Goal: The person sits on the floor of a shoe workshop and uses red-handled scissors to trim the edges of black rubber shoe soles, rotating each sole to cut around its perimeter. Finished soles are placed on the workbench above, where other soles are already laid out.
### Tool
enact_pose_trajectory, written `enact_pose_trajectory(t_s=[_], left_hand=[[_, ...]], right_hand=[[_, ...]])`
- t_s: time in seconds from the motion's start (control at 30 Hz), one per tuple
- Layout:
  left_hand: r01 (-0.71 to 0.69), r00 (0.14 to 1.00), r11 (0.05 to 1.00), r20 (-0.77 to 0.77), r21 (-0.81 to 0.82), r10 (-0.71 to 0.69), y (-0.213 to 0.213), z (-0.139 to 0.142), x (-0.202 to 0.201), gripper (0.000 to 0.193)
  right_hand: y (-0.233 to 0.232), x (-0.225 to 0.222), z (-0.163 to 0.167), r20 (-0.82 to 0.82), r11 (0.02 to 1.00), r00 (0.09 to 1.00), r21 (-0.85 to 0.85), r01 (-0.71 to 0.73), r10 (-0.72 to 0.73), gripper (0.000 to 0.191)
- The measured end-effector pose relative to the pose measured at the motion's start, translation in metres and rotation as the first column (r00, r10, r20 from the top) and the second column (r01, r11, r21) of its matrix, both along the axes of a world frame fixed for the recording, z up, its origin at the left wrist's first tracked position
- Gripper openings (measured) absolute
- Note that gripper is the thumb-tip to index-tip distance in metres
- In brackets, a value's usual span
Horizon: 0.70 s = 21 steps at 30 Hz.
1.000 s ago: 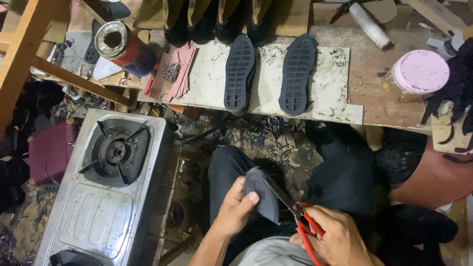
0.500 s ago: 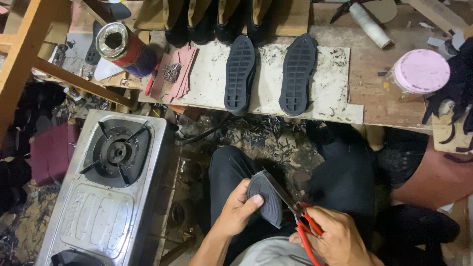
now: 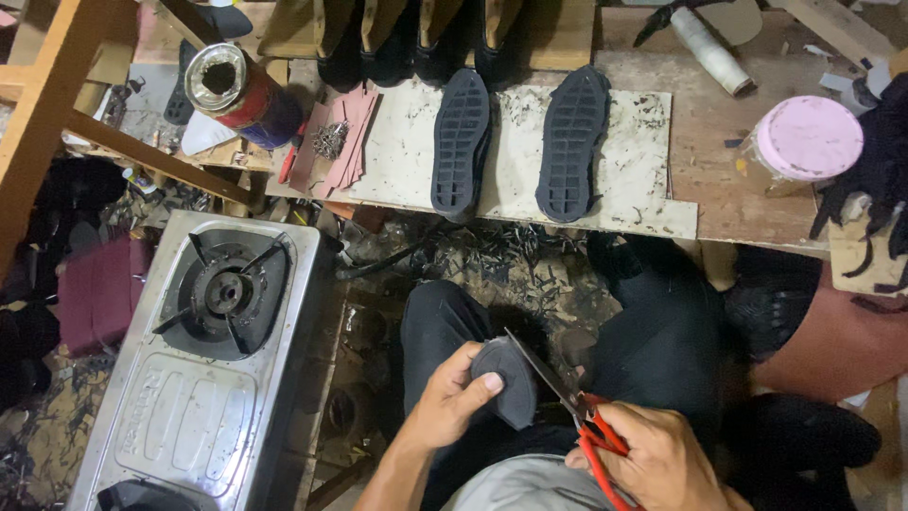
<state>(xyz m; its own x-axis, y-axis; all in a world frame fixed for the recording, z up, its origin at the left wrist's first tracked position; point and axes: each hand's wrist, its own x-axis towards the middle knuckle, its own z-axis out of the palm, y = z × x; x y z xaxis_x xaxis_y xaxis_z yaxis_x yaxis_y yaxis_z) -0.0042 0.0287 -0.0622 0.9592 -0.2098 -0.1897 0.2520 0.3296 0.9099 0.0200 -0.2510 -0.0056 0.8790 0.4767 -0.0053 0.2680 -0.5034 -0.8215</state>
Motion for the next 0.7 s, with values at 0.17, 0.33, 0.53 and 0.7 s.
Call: enact_pose_trajectory(t_s=[0.17,0.33,0.53,0.7], left_hand=[[0.016,1.0,0.99,0.008,0.138,-0.018,0.018,0.012,0.003,0.032],[0.08,0.997,0.994,-0.027,0.077,-0.078,0.014,0.019,0.004,0.034],[0.156,0.986,0.965,0.019,0.209,-0.164,0.019,0.031,0.01,0.032],[0.243,0.944,0.901,0.124,0.36,-0.305,0.037,0.055,0.021,0.027]], right_hand=[[-0.009,0.005,0.013,-0.114,0.991,0.993,-0.135,0.006,-0.022,0.053],[0.002,0.01,0.032,-0.02,0.996,1.0,-0.087,0.002,-0.004,0.063],[-0.007,0.006,0.019,-0.023,0.994,0.999,-0.103,-0.045,0.043,0.064],[-0.033,0.009,0.005,0.038,0.979,0.982,-0.103,-0.178,0.183,0.048]])
